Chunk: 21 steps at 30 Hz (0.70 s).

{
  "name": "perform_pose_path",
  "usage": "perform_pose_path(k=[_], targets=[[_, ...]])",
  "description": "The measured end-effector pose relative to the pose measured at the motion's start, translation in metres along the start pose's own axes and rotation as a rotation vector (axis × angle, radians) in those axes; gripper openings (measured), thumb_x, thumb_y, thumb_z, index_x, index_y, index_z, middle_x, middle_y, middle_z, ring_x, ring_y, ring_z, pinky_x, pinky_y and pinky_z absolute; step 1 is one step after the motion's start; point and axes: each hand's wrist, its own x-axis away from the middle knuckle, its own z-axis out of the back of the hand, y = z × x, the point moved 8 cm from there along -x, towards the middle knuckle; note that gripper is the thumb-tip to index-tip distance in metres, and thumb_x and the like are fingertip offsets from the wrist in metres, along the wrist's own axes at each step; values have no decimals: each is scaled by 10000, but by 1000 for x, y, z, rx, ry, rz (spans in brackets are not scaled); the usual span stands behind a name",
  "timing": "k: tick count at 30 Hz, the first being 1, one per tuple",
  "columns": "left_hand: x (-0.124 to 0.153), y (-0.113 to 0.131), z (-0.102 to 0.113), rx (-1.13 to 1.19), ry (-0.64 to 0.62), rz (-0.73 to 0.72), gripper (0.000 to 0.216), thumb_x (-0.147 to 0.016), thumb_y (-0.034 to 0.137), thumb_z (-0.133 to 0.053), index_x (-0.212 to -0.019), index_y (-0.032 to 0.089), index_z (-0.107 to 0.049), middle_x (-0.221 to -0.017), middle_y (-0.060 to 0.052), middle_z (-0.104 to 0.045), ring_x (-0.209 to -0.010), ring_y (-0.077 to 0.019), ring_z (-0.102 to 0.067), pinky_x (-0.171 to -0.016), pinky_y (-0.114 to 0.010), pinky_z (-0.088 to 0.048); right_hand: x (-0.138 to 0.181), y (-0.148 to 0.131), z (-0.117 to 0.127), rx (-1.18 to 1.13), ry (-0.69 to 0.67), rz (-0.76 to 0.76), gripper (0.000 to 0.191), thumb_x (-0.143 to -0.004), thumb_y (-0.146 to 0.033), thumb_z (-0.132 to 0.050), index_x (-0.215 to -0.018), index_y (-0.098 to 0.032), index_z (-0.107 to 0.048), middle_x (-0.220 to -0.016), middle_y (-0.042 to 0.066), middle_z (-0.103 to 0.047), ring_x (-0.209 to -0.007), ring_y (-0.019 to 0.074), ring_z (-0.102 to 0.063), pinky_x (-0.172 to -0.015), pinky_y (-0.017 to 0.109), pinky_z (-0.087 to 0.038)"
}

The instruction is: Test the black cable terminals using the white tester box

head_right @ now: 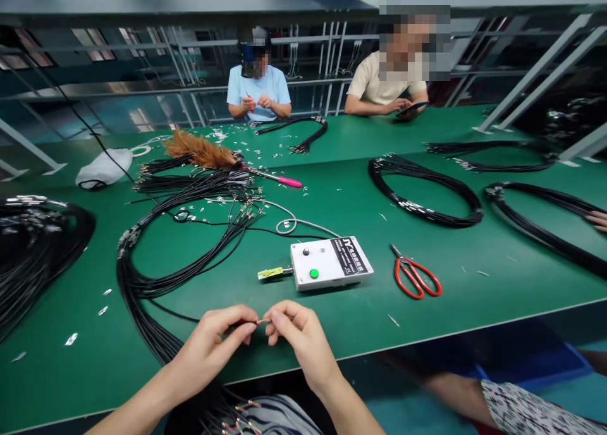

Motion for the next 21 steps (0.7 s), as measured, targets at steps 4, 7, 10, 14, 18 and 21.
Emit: perform_pose_path(k=[4,7,10,14,18,21], targets=[[-1,-3,0,38,11,10,253,-983,275,-480,-865,162,-673,-722,-4,-640,-697,-132,-574,-669,-225,-421,-3,9,-4,-178,-16,-71,278,-842,-433,-713,-812,-157,-694,-666,-8,-619,-605,90,-541,-591,213,-402],[0,-5,0,67,13,18,253,-988,274,-471,-884,163,-672,-722,-2,-634,-663,-119,-550,-632,-215,-409,-4,13,-10,-229,-16,-87,272,-801,-404,-764,-763,-153,-667,-634,-20,-598,-582,76,-520,-573,194,-385],[1,-8,1,118,27,43,253,-992,287,-464,-896,163,-663,-707,5,-624,-618,-106,-522,-592,-207,-395,-3,20,-16,-284,-25,-117,274,-786,-389,-782,-759,-153,-646,-622,-30,-584,-560,62,-495,-557,180,-374],[2,-13,-1,176,36,79,253,-988,310,-474,-887,159,-650,-683,11,-608,-582,-96,-496,-555,-200,-381,-2,25,-17,-312,-28,-132,251,-797,-371,-774,-802,-149,-656,-633,-30,-585,-560,60,-493,-560,179,-379],[1,-17,-3,194,39,109,257,-979,323,-487,-870,153,-646,-666,12,-596,-559,-92,-480,-539,-200,-373,-3,21,-13,-337,-10,-116,253,-827,-393,-733,-850,-148,-675,-666,-17,-599,-585,75,-520,-587,199,-407],[1,-17,-2,196,46,112,259,-976,325,-492,-854,153,-644,-662,10,-595,-558,-93,-481,-536,-201,-373,-4,18,-12,-330,-3,-102,256,-814,-397,-741,-842,-149,-681,-671,-10,-610,-589,83,-529,-590,206,-410]])
